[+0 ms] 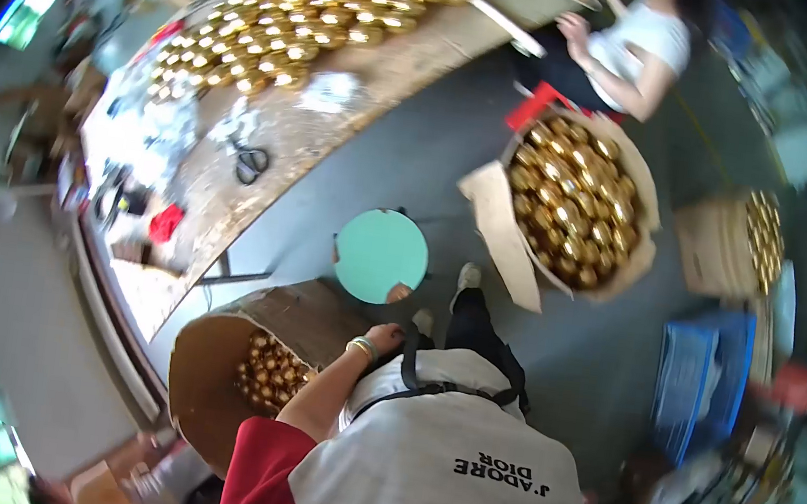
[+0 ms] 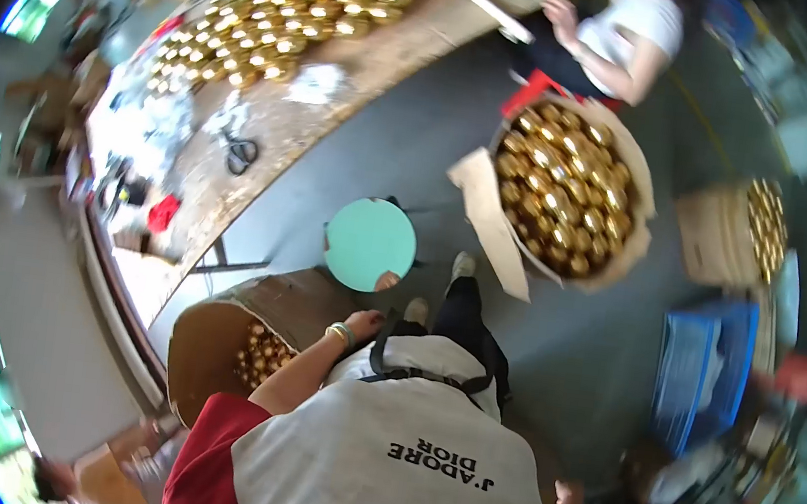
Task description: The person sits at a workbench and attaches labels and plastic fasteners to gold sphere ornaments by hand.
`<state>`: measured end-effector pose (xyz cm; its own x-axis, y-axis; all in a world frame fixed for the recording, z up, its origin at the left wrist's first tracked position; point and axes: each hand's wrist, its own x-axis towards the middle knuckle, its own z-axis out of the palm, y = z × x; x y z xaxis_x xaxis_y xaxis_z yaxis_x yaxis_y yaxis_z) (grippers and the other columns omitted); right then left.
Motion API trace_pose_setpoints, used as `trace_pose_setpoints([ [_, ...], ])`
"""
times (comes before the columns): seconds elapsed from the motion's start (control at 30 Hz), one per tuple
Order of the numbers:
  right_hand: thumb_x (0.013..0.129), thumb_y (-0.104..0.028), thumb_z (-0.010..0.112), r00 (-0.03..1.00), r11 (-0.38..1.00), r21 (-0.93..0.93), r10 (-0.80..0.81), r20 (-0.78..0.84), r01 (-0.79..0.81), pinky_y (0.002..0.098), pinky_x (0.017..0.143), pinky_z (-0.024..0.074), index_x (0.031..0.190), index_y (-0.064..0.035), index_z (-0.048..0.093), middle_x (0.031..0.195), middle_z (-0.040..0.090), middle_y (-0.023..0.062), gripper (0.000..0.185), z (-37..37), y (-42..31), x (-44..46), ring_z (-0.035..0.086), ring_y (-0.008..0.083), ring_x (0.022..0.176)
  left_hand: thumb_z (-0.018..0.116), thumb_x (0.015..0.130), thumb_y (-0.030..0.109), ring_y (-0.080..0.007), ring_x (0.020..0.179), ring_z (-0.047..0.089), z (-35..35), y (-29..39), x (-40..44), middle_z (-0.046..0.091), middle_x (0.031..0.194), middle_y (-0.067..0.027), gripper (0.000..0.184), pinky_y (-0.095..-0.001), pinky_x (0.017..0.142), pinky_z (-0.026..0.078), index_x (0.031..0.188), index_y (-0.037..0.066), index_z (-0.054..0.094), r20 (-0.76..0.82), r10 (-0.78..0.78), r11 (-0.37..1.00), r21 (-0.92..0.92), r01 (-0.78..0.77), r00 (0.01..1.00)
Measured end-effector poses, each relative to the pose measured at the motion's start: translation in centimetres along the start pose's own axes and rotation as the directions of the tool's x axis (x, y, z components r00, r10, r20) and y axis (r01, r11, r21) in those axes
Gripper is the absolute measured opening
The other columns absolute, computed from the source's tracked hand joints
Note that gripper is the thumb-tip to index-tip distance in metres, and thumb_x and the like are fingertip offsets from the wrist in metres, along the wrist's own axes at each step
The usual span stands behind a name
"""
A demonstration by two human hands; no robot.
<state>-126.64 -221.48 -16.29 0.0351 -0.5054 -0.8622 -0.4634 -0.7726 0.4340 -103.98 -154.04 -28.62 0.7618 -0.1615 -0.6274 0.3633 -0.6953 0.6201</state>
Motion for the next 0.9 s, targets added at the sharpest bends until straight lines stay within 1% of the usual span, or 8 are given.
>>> trace_pose_setpoints([
  [0.07,0.089,-0.034,0.049,0.503,0.86,-0.353,-0.503,-0.703,0.368,0.043,0.079,0.0517,0.114,-0.0061,0.057,0.1,0.067,0.0127,0.039,-1.5,0.1,9.6,0.064,0.027,0.096,0.056,0.086,0.035,-0.0346,0.094,0.063,-0.6,0.4,0.2,0.066,0.099,-0.0173,0.035,-0.0427,0.083,0.05,0.106,0.008,0.065,-0.009,-0.108,0.992,-0.062,0.107,0.994],
  [0.17,0.087,-0.03,0.05,0.417,0.429,-0.801,-0.874,-0.251,0.417,0.045,0.085,0.0474,0.107,-0.0064,0.059,0.095,0.066,0.0146,0.032,-14.8,-5.9,16.7,0.06,0.033,0.097,0.056,0.087,0.037,-0.0335,0.096,0.063,-2.1,1.2,0.7,0.066,0.101,-0.0169,0.036,-0.0406,0.085,0.049,0.106,0.007,0.065,-0.134,-0.243,0.948,-0.242,0.206,0.961],
  [0.27,0.087,-0.025,0.05,0.324,0.501,-0.657,-0.865,-0.383,0.563,0.0481,0.075,0.0475,0.09,-0.0048,0.059,0.089,0.064,0.0163,0.022,-27.8,-9.7,15.4,0.058,0.0383,0.085,0.054,0.089,0.038,-0.0337,0.102,0.06,-3.7,2.9,1.5,0.065,0.106,-0.0184,0.039,-0.0394,0.09,0.046,0.109,0.006,0.065,-0.216,-0.437,0.83,-0.471,0.299,0.873],
  [0.4,0.088,-0.021,0.052,0.266,0.349,-0.883,-0.925,-0.271,0.315,0.0404,0.06,0.043,0.086,0.0,0.059,0.073,0.059,0.0127,0.022,-44.5,-28.9,8.3,0.059,0.0279,0.069,0.054,0.09,0.037,-0.0327,0.101,0.061,-3.9,3.9,2.9,0.065,0.105,-0.0186,0.038,-0.0385,0.089,0.046,0.109,0.006,0.065,-0.239,-0.556,0.726,-0.606,0.325,0.796],
  [0.43,0.087,-0.023,0.057,0.274,0.505,-0.285,-0.768,-0.578,0.815,0.0373,0.064,0.0468,0.089,-0.001,0.062,0.074,0.062,0.0117,0.023,-45.7,-34.2,-2.2,0.061,0.0242,0.07,0.054,0.09,0.034,-0.0319,0.1,0.061,-3.6,3.9,3.3,0.066,0.104,-0.0181,0.035,-0.0373,0.087,0.047,0.109,0.006,0.065,-0.249,-0.561,0.703,-0.647,0.296,0.789],
  [0.53,0.085,-0.022,0.063,0.278,0.502,-0.284,-0.774,-0.569,0.817,0.0329,0.069,0.0487,0.093,-0.0017,0.065,0.08,0.065,0.0102,0.022,-51.4,-39.3,-4.5,0.062,0.0203,0.074,0.055,0.09,0.019,-0.0273,0.097,0.063,-1.2,3.1,4.8,0.067,0.101,-0.0151,0.026,-0.0337,0.084,0.048,0.11,0.006,0.064,-0.25,-0.585,0.588,-0.786,0.191,0.772],
  [0.63,0.084,-0.019,0.063,0.282,0.458,-0.269,-0.818,-0.502,0.847,0.0302,0.07,0.0489,0.095,-0.0021,0.066,0.083,0.066,0.0091,0.021,-53.8,-42.4,-6.1,0.062,0.0179,0.075,0.053,0.084,0.0,-0.0221,0.097,0.063,7.1,-4.5,9.3,0.066,0.107,-0.0122,0.032,-0.0323,0.085,0.048,0.114,0.004,0.062,-0.086,-0.519,-0.046,-0.991,-0.128,0.851],
  [0.9,0.083,-0.017,0.061,0.299,0.367,-0.526,-0.93,-0.213,0.767,0.0378,0.068,0.0487,0.092,-0.0002,0.064,0.079,0.065,0.0149,0.019,-52.2,-45.7,0.1,0.062,0.0273,0.073,0.046,0.086,0.0,-0.0191,0.095,0.062,-1.1,4.4,4.8,0.066,0.106,-0.0105,0.034,-0.0317,0.085,0.049,0.118,0.003,0.06,0.062,-0.681,-0.158,-0.985,-0.063,0.73],
])
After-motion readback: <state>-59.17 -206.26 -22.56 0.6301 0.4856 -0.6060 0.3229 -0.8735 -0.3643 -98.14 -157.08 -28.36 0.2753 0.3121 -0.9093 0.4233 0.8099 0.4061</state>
